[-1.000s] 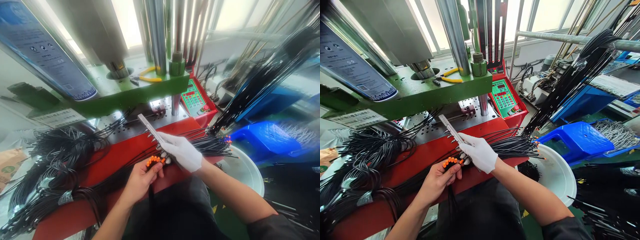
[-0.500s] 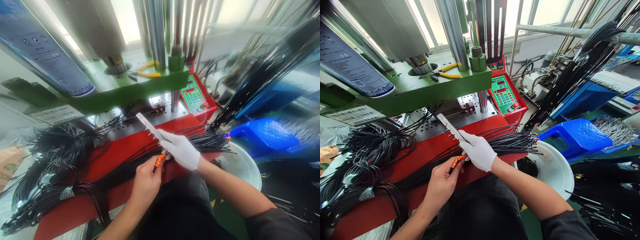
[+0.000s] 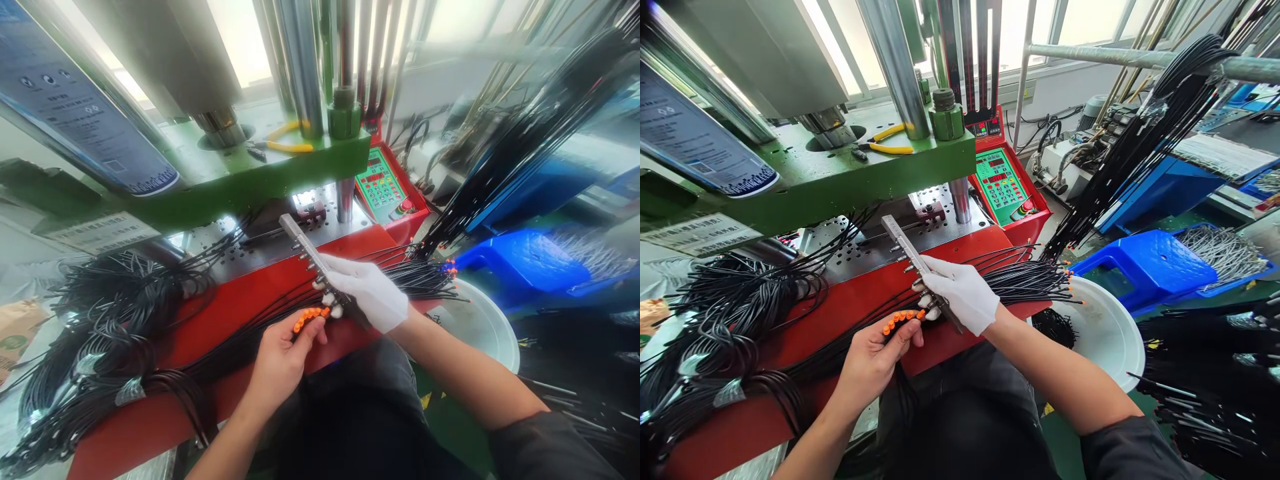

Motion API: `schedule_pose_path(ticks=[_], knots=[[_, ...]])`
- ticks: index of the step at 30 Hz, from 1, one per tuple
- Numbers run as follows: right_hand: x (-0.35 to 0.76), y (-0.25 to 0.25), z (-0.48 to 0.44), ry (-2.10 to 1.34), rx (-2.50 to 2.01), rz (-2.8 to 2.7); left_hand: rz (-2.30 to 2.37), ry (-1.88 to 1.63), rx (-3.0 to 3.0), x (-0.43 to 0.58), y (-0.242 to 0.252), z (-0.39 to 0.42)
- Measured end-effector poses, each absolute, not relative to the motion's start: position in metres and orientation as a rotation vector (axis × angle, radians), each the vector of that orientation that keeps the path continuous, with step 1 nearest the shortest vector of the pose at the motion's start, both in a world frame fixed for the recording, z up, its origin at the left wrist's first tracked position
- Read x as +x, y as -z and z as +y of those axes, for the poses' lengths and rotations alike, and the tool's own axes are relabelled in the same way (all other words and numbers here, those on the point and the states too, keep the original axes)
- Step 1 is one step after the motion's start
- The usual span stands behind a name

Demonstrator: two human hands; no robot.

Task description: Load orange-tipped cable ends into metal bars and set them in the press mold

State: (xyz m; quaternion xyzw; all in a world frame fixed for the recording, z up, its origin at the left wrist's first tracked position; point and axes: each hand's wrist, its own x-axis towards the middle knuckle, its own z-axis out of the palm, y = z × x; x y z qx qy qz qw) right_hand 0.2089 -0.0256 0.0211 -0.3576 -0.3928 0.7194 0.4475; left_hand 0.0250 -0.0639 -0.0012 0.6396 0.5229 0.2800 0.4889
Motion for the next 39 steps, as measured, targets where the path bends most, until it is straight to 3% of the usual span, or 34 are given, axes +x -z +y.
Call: schedule_pose_path(ticks=[11,30,39], knots=[[0.204,-0.027,-0.029,-1.774,-0.902,-1.007,1.256,-0.692,1.518,0.026,-0.003,-0.064],[0.196,-0.029,-0.034,-1.443,-1.242,-1.27,1.406,-0.714,1.847,0.043,-0.012,-0.067],[0.217,-0.032,-0.03,-1.693,-0.978,-1.123,1.16,-0.839,1.171,0.031,-0.01,-0.054]])
